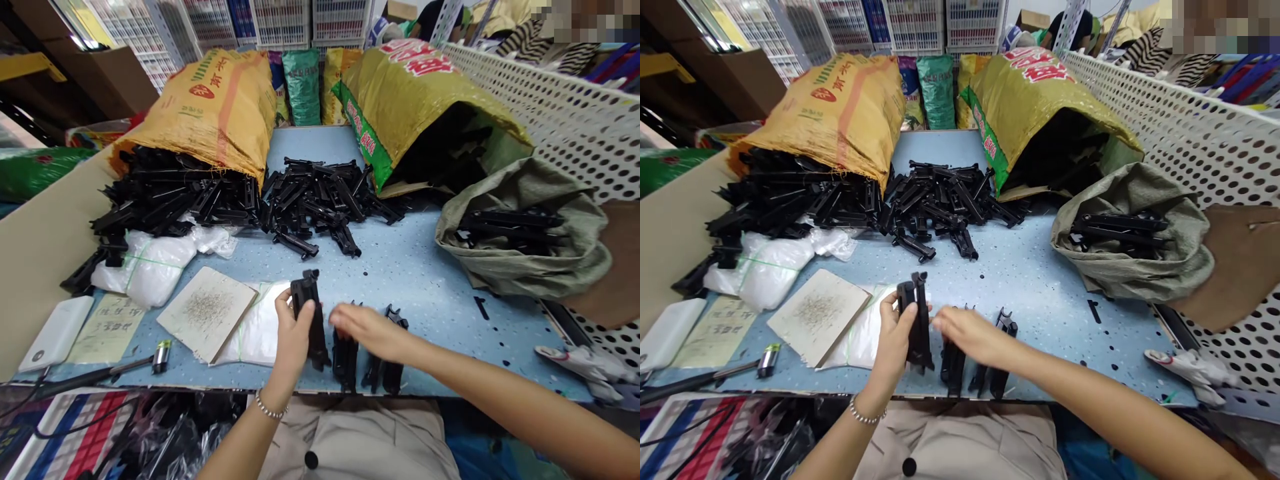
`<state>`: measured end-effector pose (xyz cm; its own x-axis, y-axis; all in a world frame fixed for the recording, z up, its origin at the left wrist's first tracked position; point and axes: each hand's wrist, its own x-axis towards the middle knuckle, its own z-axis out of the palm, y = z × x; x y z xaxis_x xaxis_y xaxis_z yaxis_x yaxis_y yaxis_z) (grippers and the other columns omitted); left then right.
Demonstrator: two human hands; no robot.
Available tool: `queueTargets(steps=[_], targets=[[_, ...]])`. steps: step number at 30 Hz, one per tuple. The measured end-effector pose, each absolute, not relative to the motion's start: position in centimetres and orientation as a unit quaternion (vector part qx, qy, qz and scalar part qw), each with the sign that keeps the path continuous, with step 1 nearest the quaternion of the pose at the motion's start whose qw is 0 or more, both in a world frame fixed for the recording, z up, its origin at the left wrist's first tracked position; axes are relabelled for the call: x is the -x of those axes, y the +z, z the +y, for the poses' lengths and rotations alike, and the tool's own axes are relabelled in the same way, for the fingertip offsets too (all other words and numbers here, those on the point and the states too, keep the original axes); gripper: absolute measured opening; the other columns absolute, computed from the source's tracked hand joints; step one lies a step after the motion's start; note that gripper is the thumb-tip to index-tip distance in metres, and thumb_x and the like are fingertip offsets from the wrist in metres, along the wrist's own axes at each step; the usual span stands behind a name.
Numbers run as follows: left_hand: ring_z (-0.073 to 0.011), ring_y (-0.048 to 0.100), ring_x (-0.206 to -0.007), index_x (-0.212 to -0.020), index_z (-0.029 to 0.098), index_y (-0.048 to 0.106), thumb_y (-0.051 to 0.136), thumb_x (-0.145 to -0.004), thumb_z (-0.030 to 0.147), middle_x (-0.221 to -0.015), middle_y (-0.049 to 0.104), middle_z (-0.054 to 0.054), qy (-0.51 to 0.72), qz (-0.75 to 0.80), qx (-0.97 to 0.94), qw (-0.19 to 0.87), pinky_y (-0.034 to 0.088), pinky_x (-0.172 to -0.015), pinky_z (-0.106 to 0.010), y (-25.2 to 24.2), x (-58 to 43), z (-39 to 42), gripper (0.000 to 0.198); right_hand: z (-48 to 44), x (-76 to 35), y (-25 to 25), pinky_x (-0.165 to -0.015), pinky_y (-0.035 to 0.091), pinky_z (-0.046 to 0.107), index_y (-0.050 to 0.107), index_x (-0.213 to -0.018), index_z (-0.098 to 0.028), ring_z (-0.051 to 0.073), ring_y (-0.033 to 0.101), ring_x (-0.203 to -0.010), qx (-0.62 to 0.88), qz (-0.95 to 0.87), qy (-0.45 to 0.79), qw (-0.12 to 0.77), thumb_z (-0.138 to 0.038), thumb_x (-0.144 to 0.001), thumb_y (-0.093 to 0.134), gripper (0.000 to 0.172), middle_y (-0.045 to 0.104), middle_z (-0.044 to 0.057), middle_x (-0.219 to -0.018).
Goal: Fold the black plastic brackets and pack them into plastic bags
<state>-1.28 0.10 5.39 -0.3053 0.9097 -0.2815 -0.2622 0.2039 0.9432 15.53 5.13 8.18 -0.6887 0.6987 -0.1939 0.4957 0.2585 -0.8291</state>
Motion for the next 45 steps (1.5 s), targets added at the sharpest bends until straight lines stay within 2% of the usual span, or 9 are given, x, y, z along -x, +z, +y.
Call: queueTargets(steps=[5, 11, 17, 22, 27, 34, 37, 41, 45], targets=[[-0.0262, 0.051, -0.119, -0.11, 0.017, 0.059, 0.066, -0.078, 0.03, -0.116, 0.06, -0.011, 0.521, 0.611, -0.362, 0.474, 0.032, -0.107, -0.042, 1.3, -1.0, 0.5, 0.036, 14.1, -14.9, 6.0, -0.096, 0.035, 0.044, 0.047, -0.126, -0.012, 0.032, 0.044, -0.117, 0.609, -0.743, 0.205, 0.188, -0.029, -0.094, 0.043, 0.036, 0.051, 0.021, -0.125], [-0.0267, 0.03, -0.139, -0.127, 0.021, 0.054, 0.062, -0.082, 0.031, -0.145, 0.038, -0.013, 0.522, 0.595, -0.419, 0.445, 0.016, -0.117, -0.043, 0.9, -2.9, -1.3, 0.048, 17.1, -16.2, 5.2, -0.088, 0.04, 0.041, 0.055, -0.116, -0.008, 0.03, 0.052, -0.105, 0.612, -0.724, 0.255, 0.191, -0.022, -0.089, 0.047, 0.031, 0.058, 0.019, -0.107], [-0.0243, 0.055, -0.118, -0.122, 0.021, 0.055, 0.066, -0.08, 0.047, -0.129, 0.055, -0.012, 0.606, 0.472, -0.264, 0.583, 0.039, -0.104, -0.04, 4.8, -1.7, 1.7, 0.05, 10.6, -19.4, 7.8, -0.063, 0.046, 0.029, 0.061, -0.085, -0.015, 0.017, 0.056, -0.069, 0.525, -0.726, 0.397, 0.2, -0.04, -0.095, 0.038, 0.035, 0.058, 0.002, -0.073], [-0.0198, 0.067, -0.084, -0.113, 0.019, 0.054, 0.07, -0.078, 0.042, -0.098, 0.066, -0.007, 0.613, 0.356, -0.14, 0.691, 0.053, -0.08, -0.036, 7.8, -2.8, 2.9, 0.045, 3.8, -18.8, 9.2, -0.07, 0.045, 0.029, 0.059, -0.084, -0.02, 0.017, 0.054, -0.076, 0.41, -0.754, 0.457, 0.234, -0.042, -0.094, 0.046, 0.027, 0.056, 0.001, -0.08], [-0.0152, 0.063, -0.079, -0.123, 0.025, 0.052, 0.071, -0.077, 0.044, -0.101, 0.062, -0.003, 0.622, 0.325, -0.153, 0.696, 0.053, -0.071, -0.029, 8.8, -2.5, 0.6, 0.054, 2.1, -18.6, 9.8, -0.076, 0.046, 0.03, 0.061, -0.102, -0.023, 0.017, 0.058, -0.085, 0.387, -0.784, 0.419, 0.244, -0.027, -0.097, 0.044, 0.019, 0.062, 0.004, -0.091], [-0.0115, 0.056, -0.064, -0.092, 0.014, 0.065, 0.066, -0.081, 0.044, -0.075, 0.062, -0.003, 0.572, 0.393, -0.25, 0.675, 0.046, -0.06, -0.022, 9.0, -1.4, -0.4, 0.032, 2.6, -18.5, 10.9, -0.076, 0.05, 0.029, 0.058, -0.106, -0.023, 0.016, 0.063, -0.083, 0.396, -0.774, 0.419, 0.261, -0.03, -0.096, 0.045, 0.017, 0.067, 0.003, -0.092], [-0.0111, 0.057, -0.062, -0.088, 0.013, 0.065, 0.067, -0.079, 0.04, -0.077, 0.064, -0.004, 0.548, 0.4, -0.278, 0.68, 0.046, -0.06, -0.023, 8.9, -1.4, -0.9, 0.029, 3.9, -18.3, 10.9, -0.076, 0.05, 0.033, 0.053, -0.112, -0.021, 0.02, 0.061, -0.086, 0.431, -0.803, 0.289, 0.295, -0.037, -0.096, 0.045, 0.024, 0.065, 0.006, -0.096], [-0.0117, 0.057, -0.055, -0.084, 0.012, 0.066, 0.07, -0.076, 0.043, -0.066, 0.063, -0.002, 0.519, 0.412, -0.276, 0.696, 0.045, -0.056, -0.023, 8.8, -1.8, -1.3, 0.032, 6.3, -17.7, 10.4, -0.071, 0.047, 0.036, 0.058, -0.098, -0.018, 0.023, 0.056, -0.082, 0.372, -0.88, 0.111, 0.274, -0.04, -0.098, 0.036, 0.031, 0.062, 0.011, -0.087], [-0.012, 0.057, -0.052, -0.08, 0.012, 0.066, 0.07, -0.074, 0.047, -0.058, 0.061, -0.001, 0.515, 0.447, -0.233, 0.693, 0.045, -0.055, -0.023, 8.3, -1.9, -1.1, 0.036, 7.2, -17.5, 9.9, -0.067, 0.045, 0.031, 0.057, -0.091, -0.018, 0.019, 0.056, -0.074, 0.385, -0.868, 0.182, 0.257, -0.04, -0.1, 0.029, 0.037, 0.061, 0.007, -0.079]])
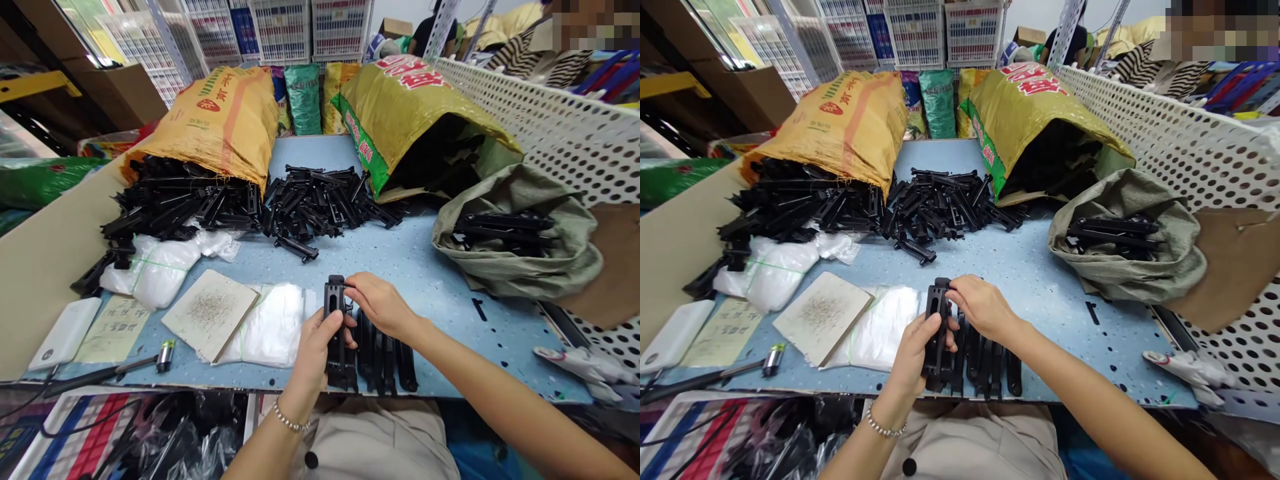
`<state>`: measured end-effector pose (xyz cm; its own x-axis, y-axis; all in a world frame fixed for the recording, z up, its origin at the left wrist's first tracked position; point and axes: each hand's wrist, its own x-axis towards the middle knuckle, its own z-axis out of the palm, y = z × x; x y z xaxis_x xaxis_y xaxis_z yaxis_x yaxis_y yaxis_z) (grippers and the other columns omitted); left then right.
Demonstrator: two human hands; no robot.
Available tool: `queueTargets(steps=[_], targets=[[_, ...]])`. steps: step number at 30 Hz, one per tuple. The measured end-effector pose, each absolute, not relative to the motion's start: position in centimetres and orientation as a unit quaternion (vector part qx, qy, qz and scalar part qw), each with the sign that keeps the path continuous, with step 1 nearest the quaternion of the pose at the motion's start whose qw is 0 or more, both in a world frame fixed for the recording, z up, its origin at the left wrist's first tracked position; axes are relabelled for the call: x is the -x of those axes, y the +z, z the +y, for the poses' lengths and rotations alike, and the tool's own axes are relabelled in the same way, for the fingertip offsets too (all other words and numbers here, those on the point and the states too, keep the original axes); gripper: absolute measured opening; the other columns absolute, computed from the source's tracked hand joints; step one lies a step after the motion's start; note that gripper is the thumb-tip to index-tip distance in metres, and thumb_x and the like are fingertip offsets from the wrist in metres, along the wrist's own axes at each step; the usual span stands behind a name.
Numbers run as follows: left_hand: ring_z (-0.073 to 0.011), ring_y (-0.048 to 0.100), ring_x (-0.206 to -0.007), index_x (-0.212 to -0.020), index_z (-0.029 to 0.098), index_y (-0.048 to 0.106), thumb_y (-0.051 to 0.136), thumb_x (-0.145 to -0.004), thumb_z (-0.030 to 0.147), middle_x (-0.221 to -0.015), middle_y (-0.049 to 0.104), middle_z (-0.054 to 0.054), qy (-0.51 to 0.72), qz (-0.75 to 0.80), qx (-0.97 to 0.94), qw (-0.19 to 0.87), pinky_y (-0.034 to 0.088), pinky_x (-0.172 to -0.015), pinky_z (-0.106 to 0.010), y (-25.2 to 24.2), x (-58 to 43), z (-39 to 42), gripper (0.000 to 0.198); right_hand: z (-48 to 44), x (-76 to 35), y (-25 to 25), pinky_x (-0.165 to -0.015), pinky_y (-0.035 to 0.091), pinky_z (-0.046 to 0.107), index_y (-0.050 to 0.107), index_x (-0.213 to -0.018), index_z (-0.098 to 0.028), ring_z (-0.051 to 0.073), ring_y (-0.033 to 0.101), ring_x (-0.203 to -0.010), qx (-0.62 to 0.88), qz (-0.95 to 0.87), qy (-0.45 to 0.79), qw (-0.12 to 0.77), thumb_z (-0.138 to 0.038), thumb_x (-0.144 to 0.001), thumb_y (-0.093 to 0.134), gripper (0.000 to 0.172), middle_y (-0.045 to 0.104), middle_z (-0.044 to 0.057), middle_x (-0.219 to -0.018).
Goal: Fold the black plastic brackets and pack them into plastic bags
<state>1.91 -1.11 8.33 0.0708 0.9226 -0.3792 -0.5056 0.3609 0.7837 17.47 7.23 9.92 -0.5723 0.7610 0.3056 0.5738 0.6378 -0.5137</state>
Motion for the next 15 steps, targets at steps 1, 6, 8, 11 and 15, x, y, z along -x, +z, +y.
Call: queueTargets(steps=[1, 6, 8, 11, 15], targets=[[-0.0119, 0.057, -0.052, -0.081, 0.012, 0.067, 0.07, -0.074, 0.048, -0.059, 0.061, -0.001, 0.521, 0.453, -0.219, 0.689, 0.046, -0.055, -0.023, 8.2, -1.8, -1.0, 0.037, 6.9, -17.4, 9.9, -0.065, 0.045, 0.029, 0.056, -0.089, -0.019, 0.017, 0.056, -0.071, 0.396, -0.855, 0.226, 0.249, -0.04, -0.101, 0.026, 0.039, 0.061, 0.005, -0.077], [-0.0116, 0.057, -0.058, -0.093, 0.013, 0.069, 0.066, -0.077, 0.051, -0.068, 0.065, -0.003, 0.554, 0.458, -0.189, 0.669, 0.046, -0.057, -0.022, 7.6, -1.2, -0.9, 0.041, 1.9, -16.2, 9.1, -0.07, 0.044, 0.033, 0.058, -0.086, -0.019, 0.019, 0.056, -0.075, 0.319, -0.89, 0.263, 0.191, -0.045, -0.099, 0.031, 0.039, 0.063, 0.006, -0.083], [-0.0119, 0.057, -0.061, -0.095, 0.014, 0.068, 0.065, -0.079, 0.05, -0.07, 0.065, -0.003, 0.558, 0.472, -0.221, 0.646, 0.046, -0.058, -0.021, 7.4, -0.9, -1.0, 0.04, -0.1, -16.1, 8.5, -0.068, 0.044, 0.033, 0.055, -0.081, -0.019, 0.019, 0.055, -0.073, 0.348, -0.88, 0.273, 0.172, -0.042, -0.099, 0.029, 0.039, 0.062, 0.006, -0.08], [-0.0138, 0.059, -0.061, -0.1, 0.015, 0.067, 0.065, -0.079, 0.052, -0.068, 0.065, -0.002, 0.531, 0.519, -0.293, 0.602, 0.048, -0.06, -0.024, 6.7, -0.1, -1.2, 0.042, -1.4, -17.9, 7.6, -0.063, 0.047, 0.029, 0.052, -0.077, -0.021, 0.016, 0.056, -0.067, 0.448, -0.807, 0.353, 0.156, -0.038, -0.101, 0.023, 0.041, 0.059, 0.002, -0.072], [-0.0194, 0.064, -0.06, -0.115, 0.018, 0.06, 0.064, -0.076, 0.059, -0.07, 0.068, -0.004, 0.459, 0.584, -0.283, 0.607, 0.05, -0.057, -0.029, 4.7, 0.9, -1.5, 0.057, -1.7, -22.3, 5.2, -0.089, 0.048, 0.045, 0.054, -0.114, -0.022, 0.028, 0.056, -0.109, 0.605, -0.737, 0.239, 0.181, -0.046, -0.096, 0.036, 0.034, 0.059, 0.013, -0.116]])
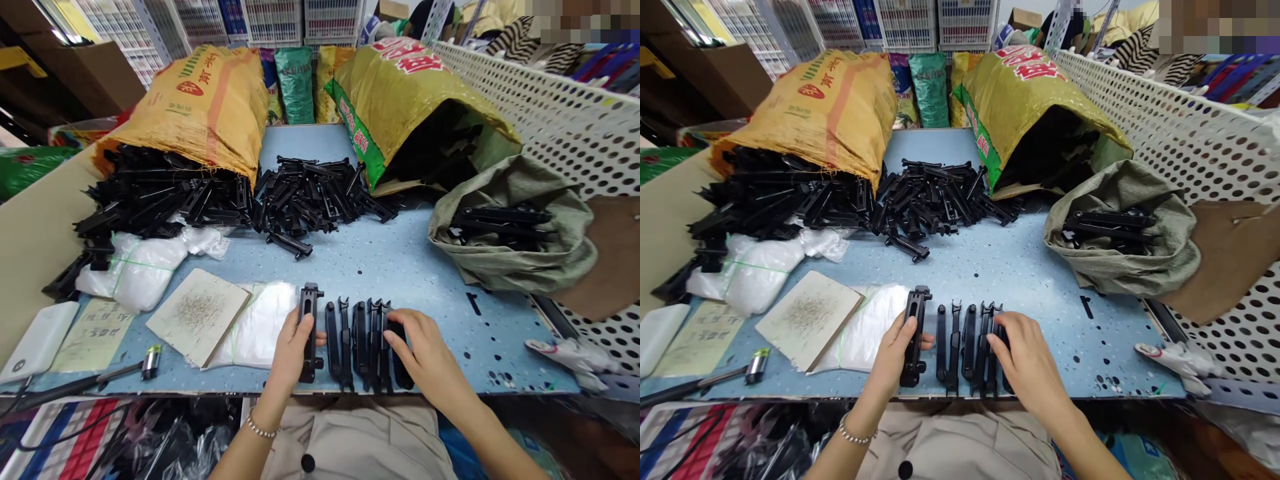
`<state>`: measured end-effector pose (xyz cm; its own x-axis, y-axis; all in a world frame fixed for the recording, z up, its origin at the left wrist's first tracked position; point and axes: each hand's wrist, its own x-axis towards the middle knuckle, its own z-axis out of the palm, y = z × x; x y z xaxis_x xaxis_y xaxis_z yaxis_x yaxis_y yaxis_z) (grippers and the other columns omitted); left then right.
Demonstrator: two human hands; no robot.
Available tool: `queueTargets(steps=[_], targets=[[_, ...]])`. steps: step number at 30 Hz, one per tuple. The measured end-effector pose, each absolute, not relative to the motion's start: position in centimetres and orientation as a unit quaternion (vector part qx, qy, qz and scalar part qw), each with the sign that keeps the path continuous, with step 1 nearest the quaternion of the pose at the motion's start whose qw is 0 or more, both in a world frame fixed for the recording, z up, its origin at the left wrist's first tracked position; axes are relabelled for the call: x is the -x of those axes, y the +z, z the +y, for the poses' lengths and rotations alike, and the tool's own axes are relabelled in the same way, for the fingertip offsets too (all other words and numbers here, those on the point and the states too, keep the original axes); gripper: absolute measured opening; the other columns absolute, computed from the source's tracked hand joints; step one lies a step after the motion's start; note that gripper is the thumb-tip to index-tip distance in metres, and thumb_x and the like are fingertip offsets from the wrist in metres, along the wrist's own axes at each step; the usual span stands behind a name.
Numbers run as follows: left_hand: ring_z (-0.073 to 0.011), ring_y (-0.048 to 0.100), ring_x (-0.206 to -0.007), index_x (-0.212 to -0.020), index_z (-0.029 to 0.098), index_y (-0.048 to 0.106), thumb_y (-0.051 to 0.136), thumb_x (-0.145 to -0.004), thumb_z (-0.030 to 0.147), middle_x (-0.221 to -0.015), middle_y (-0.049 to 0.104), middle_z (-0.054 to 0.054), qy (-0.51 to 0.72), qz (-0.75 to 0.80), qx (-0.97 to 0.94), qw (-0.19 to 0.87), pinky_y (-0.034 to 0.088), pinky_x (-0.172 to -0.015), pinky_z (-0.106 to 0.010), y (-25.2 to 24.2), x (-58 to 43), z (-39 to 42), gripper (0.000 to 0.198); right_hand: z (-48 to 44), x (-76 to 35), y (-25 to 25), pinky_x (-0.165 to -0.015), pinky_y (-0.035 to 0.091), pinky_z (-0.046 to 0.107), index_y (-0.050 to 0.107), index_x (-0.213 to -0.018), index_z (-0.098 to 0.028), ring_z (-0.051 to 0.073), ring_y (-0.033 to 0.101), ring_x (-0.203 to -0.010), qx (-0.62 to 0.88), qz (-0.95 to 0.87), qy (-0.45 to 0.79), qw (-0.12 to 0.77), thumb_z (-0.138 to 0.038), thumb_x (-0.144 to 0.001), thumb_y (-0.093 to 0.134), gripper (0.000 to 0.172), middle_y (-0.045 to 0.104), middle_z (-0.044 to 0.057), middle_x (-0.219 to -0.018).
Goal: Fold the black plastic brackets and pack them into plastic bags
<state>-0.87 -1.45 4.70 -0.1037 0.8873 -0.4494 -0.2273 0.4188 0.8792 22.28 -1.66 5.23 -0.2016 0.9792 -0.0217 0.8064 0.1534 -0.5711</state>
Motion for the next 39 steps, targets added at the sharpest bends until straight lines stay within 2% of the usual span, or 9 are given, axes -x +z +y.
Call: queueTargets(steps=[4, 7, 11, 17, 22, 26, 30, 35, 39], targets=[[-0.0244, 0.068, -0.073, -0.11, 0.017, 0.061, 0.054, -0.079, 0.065, -0.08, 0.071, -0.008, 0.446, 0.594, -0.231, 0.628, 0.054, -0.066, -0.036, 2.4, -0.7, -1.3, 0.058, -0.8, -24.5, 2.0, -0.101, 0.045, 0.046, 0.038, -0.139, -0.022, 0.03, 0.038, -0.135, 0.616, -0.745, 0.2, 0.159, -0.038, -0.096, 0.033, 0.047, 0.033, 0.016, -0.149], [-0.0287, 0.062, -0.109, -0.121, 0.019, 0.058, 0.046, -0.085, 0.063, -0.116, 0.067, -0.013, 0.486, 0.586, -0.263, 0.593, 0.049, -0.092, -0.043, 1.2, -2.4, -1.0, 0.058, 1.5, -25.0, 1.8, -0.106, 0.04, 0.05, 0.051, -0.131, -0.02, 0.032, 0.038, -0.135, 0.603, -0.769, 0.152, 0.147, -0.03, -0.094, 0.034, 0.042, 0.037, 0.015, -0.147], [-0.0261, 0.038, -0.136, -0.138, 0.02, 0.045, 0.042, -0.092, 0.05, -0.146, 0.045, -0.011, 0.457, 0.611, -0.413, 0.498, 0.027, -0.115, -0.044, 0.2, -3.6, -1.3, 0.055, 6.2, -22.4, 4.8, -0.105, 0.038, 0.055, 0.061, -0.118, -0.02, 0.036, 0.035, -0.134, 0.566, -0.807, 0.092, 0.139, -0.028, -0.09, 0.044, 0.033, 0.045, 0.016, -0.141], [-0.0305, 0.041, -0.129, -0.125, 0.016, 0.059, 0.047, -0.09, 0.03, -0.134, 0.051, -0.017, 0.446, 0.626, -0.522, 0.369, 0.025, -0.112, -0.05, -0.5, -4.2, -2.3, 0.04, 13.5, -10.6, 7.1, -0.103, 0.038, 0.046, 0.05, -0.126, -0.014, 0.03, 0.042, -0.128, 0.524, -0.792, 0.26, 0.173, -0.03, -0.094, 0.044, 0.036, 0.051, 0.018, -0.133], [-0.0276, 0.051, -0.117, -0.114, 0.022, 0.066, 0.063, -0.083, 0.034, -0.126, 0.056, -0.013, 0.524, 0.571, -0.404, 0.486, 0.032, -0.108, -0.044, 1.5, -1.4, -1.3, 0.034, 16.2, -7.1, 6.6, -0.085, 0.047, 0.041, 0.058, -0.099, -0.009, 0.028, 0.06, -0.102, 0.517, -0.761, 0.352, 0.174, -0.027, -0.096, 0.04, 0.026, 0.063, 0.022, -0.107], [-0.0219, 0.058, -0.107, -0.121, 0.026, 0.057, 0.064, -0.08, 0.052, -0.12, 0.059, -0.008, 0.661, 0.457, -0.185, 0.566, 0.042, -0.098, -0.038, 4.5, 0.9, 0.5, 0.05, 12.1, -9.9, 6.3, -0.061, 0.051, 0.027, 0.057, -0.091, -0.012, 0.015, 0.064, -0.068, 0.456, -0.738, 0.472, 0.157, -0.039, -0.1, 0.023, 0.044, 0.068, 0.011, -0.084], [-0.0161, 0.062, -0.086, -0.121, 0.025, 0.054, 0.063, -0.082, 0.05, -0.096, 0.063, -0.003, 0.696, 0.32, -0.1, 0.636, 0.049, -0.083, -0.032, 6.5, 1.6, 1.4, 0.047, 6.3, -13.6, 7.1, -0.058, 0.051, 0.027, 0.059, -0.09, -0.015, 0.014, 0.063, -0.063, 0.373, -0.674, 0.621, 0.148, -0.054, -0.097, 0.025, 0.052, 0.067, 0.007, -0.077], [-0.0084, 0.048, -0.053, -0.111, 0.015, 0.06, 0.065, -0.08, 0.046, -0.071, 0.054, 0.001, 0.592, 0.264, -0.113, 0.753, 0.041, -0.05, -0.022, 6.9, 0.3, -0.1, 0.044, 5.4, -15.2, 10.3, -0.076, 0.047, 0.033, 0.058, -0.102, -0.018, 0.018, 0.059, -0.082, 0.446, -0.776, 0.353, 0.273, -0.05, -0.098, 0.031, 0.042, 0.064, 0.007, -0.091], [-0.0079, 0.048, -0.05, -0.082, 0.012, 0.059, 0.07, -0.075, 0.047, -0.07, 0.055, -0.002, 0.519, 0.307, -0.125, 0.788, 0.038, -0.045, -0.021, 7.0, -1.5, -1.4, 0.037, 7.7, -14.2, 11.0, -0.074, 0.043, 0.034, 0.059, -0.096, -0.017, 0.023, 0.058, -0.088, 0.418, -0.867, 0.138, 0.233, -0.047, -0.098, 0.029, 0.043, 0.063, 0.012, -0.094]])
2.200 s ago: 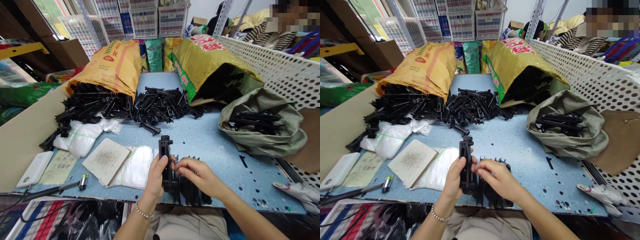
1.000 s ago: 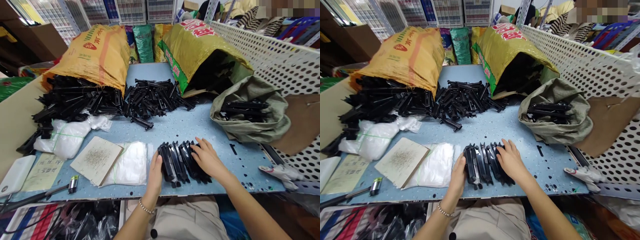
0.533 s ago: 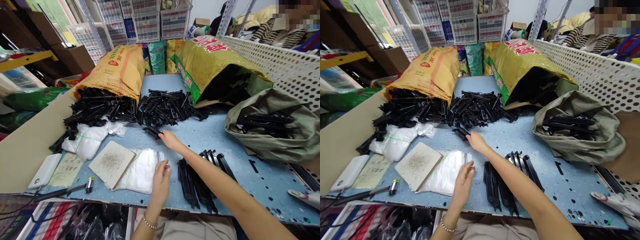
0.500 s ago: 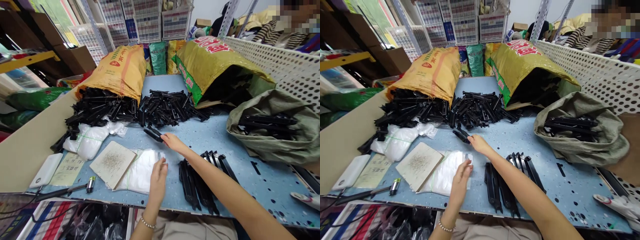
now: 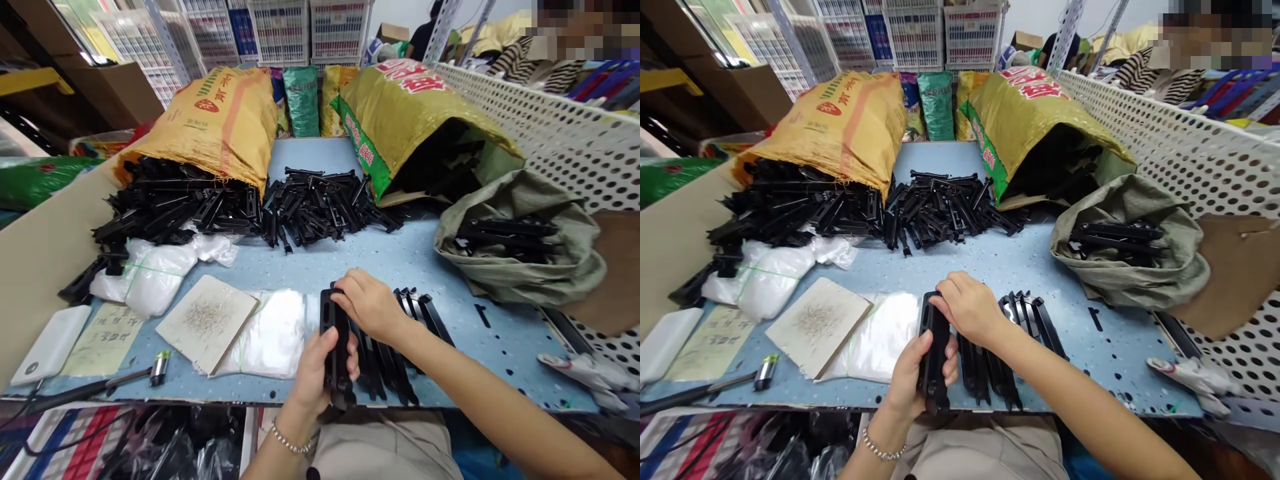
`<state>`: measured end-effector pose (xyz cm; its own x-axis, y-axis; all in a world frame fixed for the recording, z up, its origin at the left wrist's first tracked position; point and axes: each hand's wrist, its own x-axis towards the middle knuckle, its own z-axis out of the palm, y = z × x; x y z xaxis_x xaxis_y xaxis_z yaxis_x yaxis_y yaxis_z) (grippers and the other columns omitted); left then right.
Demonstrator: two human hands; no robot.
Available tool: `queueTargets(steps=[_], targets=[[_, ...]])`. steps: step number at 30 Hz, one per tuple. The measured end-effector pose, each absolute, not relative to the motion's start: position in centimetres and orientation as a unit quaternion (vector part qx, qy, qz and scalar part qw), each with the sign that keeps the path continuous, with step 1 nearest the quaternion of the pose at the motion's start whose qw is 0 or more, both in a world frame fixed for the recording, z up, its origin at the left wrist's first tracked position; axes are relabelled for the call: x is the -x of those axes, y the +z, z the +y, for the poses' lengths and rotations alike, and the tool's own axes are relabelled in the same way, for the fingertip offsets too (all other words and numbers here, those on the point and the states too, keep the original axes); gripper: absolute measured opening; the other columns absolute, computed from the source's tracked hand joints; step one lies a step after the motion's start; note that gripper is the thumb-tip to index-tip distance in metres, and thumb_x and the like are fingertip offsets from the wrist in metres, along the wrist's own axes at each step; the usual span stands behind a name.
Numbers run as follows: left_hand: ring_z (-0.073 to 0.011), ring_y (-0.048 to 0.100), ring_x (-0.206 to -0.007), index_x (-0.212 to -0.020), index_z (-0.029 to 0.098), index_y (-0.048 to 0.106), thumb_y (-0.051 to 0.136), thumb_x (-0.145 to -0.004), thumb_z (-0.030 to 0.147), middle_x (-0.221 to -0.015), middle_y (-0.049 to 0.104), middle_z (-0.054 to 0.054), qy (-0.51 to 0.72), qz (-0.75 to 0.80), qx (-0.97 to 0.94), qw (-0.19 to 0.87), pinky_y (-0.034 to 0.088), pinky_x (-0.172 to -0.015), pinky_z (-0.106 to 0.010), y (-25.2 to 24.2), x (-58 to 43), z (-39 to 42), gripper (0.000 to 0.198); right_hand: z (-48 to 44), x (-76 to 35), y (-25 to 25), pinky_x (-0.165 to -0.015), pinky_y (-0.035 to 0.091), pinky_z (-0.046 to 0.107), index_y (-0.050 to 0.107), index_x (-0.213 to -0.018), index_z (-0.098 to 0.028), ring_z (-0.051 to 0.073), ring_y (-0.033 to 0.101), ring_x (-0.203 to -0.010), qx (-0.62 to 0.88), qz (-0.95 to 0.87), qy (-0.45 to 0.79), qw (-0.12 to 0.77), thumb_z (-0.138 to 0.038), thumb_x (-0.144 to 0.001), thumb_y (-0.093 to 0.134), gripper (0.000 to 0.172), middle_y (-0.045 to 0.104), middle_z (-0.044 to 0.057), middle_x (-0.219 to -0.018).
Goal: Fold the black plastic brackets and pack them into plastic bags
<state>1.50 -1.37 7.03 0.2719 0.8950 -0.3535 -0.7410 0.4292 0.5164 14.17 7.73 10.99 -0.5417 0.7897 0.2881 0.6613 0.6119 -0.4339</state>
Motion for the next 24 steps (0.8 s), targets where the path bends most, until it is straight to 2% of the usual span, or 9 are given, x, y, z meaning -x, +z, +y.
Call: queueTargets(steps=[2, 4, 7, 10, 12, 16, 19, 22, 24], targets=[[-0.0077, 0.049, -0.049, -0.088, 0.013, 0.059, 0.07, -0.074, 0.05, -0.068, 0.055, 0.0, 0.515, 0.351, -0.115, 0.774, 0.039, -0.045, -0.021, 7.0, -2.1, -1.6, 0.041, 8.3, -13.8, 10.8, -0.064, 0.04, 0.031, 0.057, -0.085, -0.02, 0.021, 0.058, -0.077, 0.444, -0.867, 0.135, 0.181, -0.044, -0.1, 0.027, 0.041, 0.064, 0.008, -0.082], [-0.0079, 0.05, -0.049, -0.102, 0.014, 0.06, 0.069, -0.074, 0.052, -0.067, 0.056, 0.001, 0.524, 0.397, -0.107, 0.746, 0.04, -0.046, -0.021, 6.9, -2.1, -1.7, 0.048, 7.8, -13.7, 10.7, -0.057, 0.035, 0.028, 0.055, -0.081, -0.022, 0.018, 0.056, -0.067, 0.484, -0.848, 0.162, 0.145, -0.043, -0.1, 0.029, 0.038, 0.063, 0.004, -0.075], [-0.0101, 0.055, -0.055, -0.11, 0.014, 0.061, 0.071, -0.072, 0.055, -0.069, 0.059, 0.001, 0.552, 0.46, -0.101, 0.688, 0.044, -0.053, -0.022, 6.8, -1.3, -1.7, 0.057, 5.4, -14.2, 10.8, -0.059, 0.035, 0.028, 0.055, -0.08, -0.021, 0.017, 0.056, -0.066, 0.424, -0.872, 0.197, 0.143, -0.044, -0.099, 0.033, 0.037, 0.062, 0.003, -0.074], [-0.0118, 0.058, -0.061, -0.111, 0.014, 0.063, 0.07, -0.071, 0.057, -0.071, 0.062, 0.0, 0.573, 0.483, -0.116, 0.651, 0.045, -0.06, -0.023, 7.0, -0.4, -1.8, 0.059, 2.2, -14.6, 10.2, -0.065, 0.038, 0.032, 0.057, -0.084, -0.019, 0.019, 0.054, -0.072, 0.273, -0.934, 0.166, 0.16, -0.043, -0.098, 0.035, 0.036, 0.063, 0.006, -0.079], [-0.0118, 0.057, -0.061, -0.112, 0.014, 0.063, 0.066, -0.075, 0.058, -0.07, 0.062, 0.0, 0.57, 0.48, -0.142, 0.651, 0.044, -0.06, -0.024, 7.1, -0.2, -1.9, 0.058, 0.4, -14.5, 9.4, -0.065, 0.038, 0.033, 0.058, -0.083, -0.018, 0.02, 0.053, -0.072, 0.236, -0.948, 0.125, 0.174, -0.039, -0.099, 0.035, 0.035, 0.063, 0.008, -0.08], [-0.0115, 0.055, -0.055, -0.099, 0.014, 0.064, 0.054, -0.081, 0.064, -0.066, 0.063, -0.001, 0.593, 0.506, -0.193, 0.596, 0.044, -0.057, -0.024, 6.6, -0.7, -2.3, 0.054, -1.4, -14.0, 8.2, -0.063, 0.037, 0.032, 0.057, -0.081, -0.018, 0.019, 0.052, -0.069, 0.309, -0.918, 0.155, 0.191, -0.035, -0.1, 0.031, 0.036, 0.062, 0.007, -0.078], [-0.0131, 0.06, -0.059, -0.094, 0.016, 0.062, 0.058, -0.08, 0.06, -0.072, 0.067, -0.002, 0.613, 0.523, -0.223, 0.548, 0.048, -0.059, -0.025, 6.5, -0.7, -2.3, 0.047, -1.1, -14.1, 8.6, -0.059, 0.037, 0.029, 0.054, -0.077, -0.019, 0.016, 0.053, -0.065, 0.348, -0.887, 0.242, 0.18, -0.039, -0.1, 0.031, 0.038, 0.06, 0.004, -0.073], [-0.0169, 0.066, -0.067, -0.112, 0.018, 0.058, 0.061, -0.079, 0.058, -0.092, 0.071, -0.007, 0.6, 0.47, -0.183, 0.621, 0.052, -0.059, -0.028, 7.0, 0.0, -1.9, 0.051, -0.1, -15.0, 9.8, -0.061, 0.039, 0.026, 0.053, -0.076, -0.02, 0.014, 0.053, -0.065, 0.349, -0.843, 0.355, 0.205, -0.04, -0.099, 0.034, 0.036, 0.057, 0.001, -0.072], [-0.0197, 0.068, -0.069, -0.115, 0.016, 0.057, 0.062, -0.077, 0.056, -0.093, 0.071, -0.01, 0.574, 0.433, -0.147, 0.68, 0.054, -0.057, -0.029, 7.2, 0.6, -1.6, 0.056, 0.5, -15.7, 10.4, -0.062, 0.041, 0.024, 0.053, -0.078, -0.021, 0.013, 0.052, -0.066, 0.381, -0.793, 0.41, 0.241, -0.04, -0.099, 0.036, 0.034, 0.056, -0.001, -0.072]])
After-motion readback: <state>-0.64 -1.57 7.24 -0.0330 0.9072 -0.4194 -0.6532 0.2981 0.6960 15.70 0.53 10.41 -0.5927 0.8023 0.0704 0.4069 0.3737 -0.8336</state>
